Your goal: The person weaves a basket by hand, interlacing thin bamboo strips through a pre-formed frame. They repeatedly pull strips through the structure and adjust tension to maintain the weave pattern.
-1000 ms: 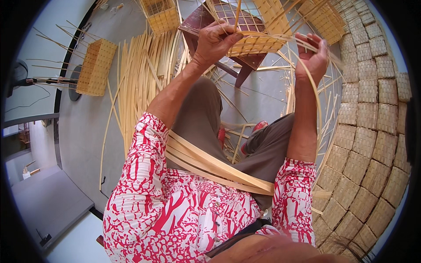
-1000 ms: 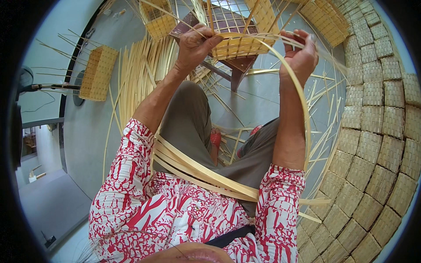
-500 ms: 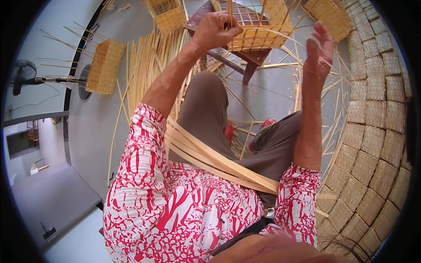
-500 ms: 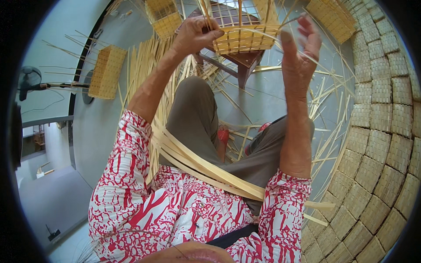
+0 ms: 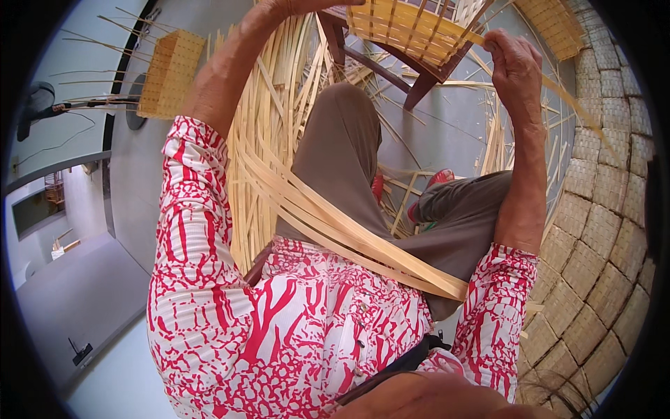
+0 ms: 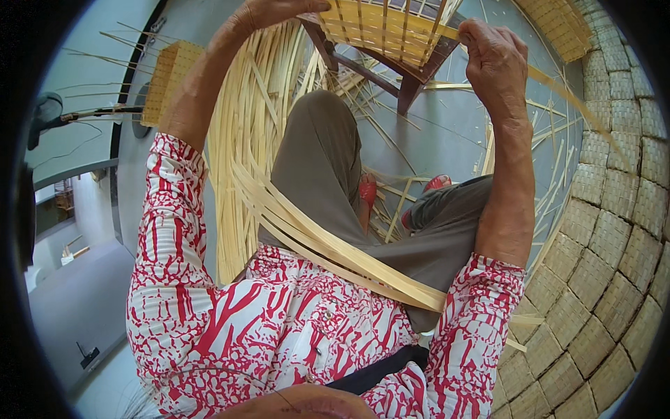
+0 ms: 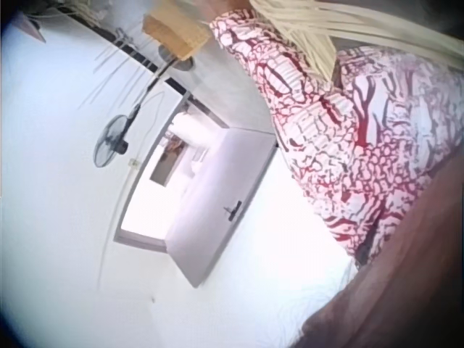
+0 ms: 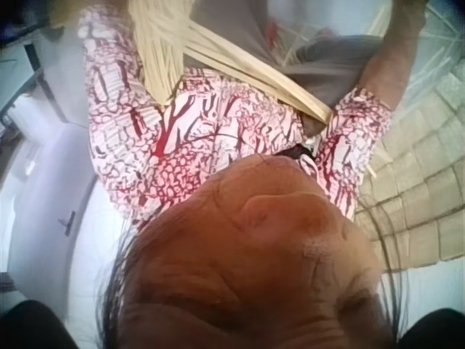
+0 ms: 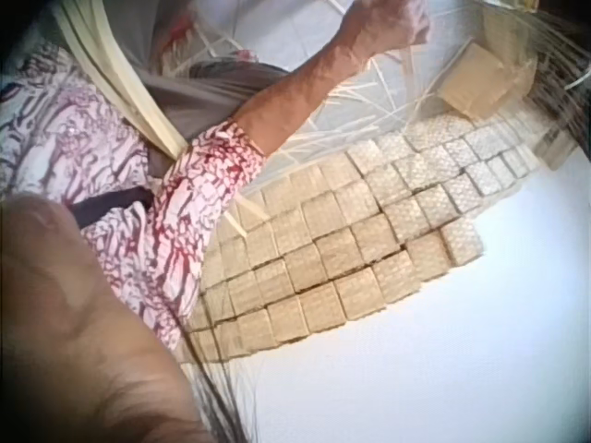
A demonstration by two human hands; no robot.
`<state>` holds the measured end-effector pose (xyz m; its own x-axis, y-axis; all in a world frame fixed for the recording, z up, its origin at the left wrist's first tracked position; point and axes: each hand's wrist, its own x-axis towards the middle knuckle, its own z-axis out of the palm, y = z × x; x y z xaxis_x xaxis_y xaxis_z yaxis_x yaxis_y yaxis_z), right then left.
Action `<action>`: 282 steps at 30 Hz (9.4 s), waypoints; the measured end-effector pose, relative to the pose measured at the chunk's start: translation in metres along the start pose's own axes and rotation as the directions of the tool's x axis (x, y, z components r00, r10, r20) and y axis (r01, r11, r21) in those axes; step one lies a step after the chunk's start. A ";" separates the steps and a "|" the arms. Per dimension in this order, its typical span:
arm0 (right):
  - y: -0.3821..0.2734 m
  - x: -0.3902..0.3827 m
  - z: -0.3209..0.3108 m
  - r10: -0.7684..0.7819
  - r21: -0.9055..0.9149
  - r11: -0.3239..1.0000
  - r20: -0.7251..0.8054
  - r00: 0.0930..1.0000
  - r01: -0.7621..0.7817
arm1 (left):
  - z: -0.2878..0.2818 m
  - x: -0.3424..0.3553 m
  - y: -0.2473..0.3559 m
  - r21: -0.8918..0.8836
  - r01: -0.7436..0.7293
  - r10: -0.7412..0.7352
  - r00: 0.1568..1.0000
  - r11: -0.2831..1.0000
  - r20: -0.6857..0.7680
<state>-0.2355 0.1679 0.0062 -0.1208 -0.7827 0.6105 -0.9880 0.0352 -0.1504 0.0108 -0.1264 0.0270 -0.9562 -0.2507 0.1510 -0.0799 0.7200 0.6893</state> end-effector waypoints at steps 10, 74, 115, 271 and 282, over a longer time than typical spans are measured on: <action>-0.020 -0.009 -0.010 0.202 0.207 0.948 0.194 0.960 -0.241 | 0.044 -0.027 0.011 -0.014 -0.228 0.146 0.668 0.974 -0.730; -0.068 0.037 -0.005 -0.070 -0.017 0.997 0.179 0.981 0.074 | 0.033 -0.010 0.098 0.296 -0.450 0.416 0.893 0.843 0.173; -0.047 0.026 0.005 0.124 0.953 0.075 0.282 0.951 -0.293 | 0.113 0.000 0.049 -0.194 -0.277 0.136 0.835 0.941 -0.534; 0.042 -0.063 0.026 0.693 0.718 -0.677 0.548 0.469 0.162 | 0.138 0.035 0.069 0.284 -0.289 0.405 0.679 0.914 -0.612; -0.059 0.026 -0.007 0.268 0.913 0.311 0.180 0.946 -0.262 | 0.111 0.035 0.066 0.061 -0.383 0.369 0.817 0.922 -0.443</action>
<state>-0.1813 0.1499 0.0369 -0.3622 -0.8431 0.3974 -0.1882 -0.3514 -0.9171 -0.0596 -0.0156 -0.0009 -0.6862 -0.2261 0.6914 0.2752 0.7991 0.5345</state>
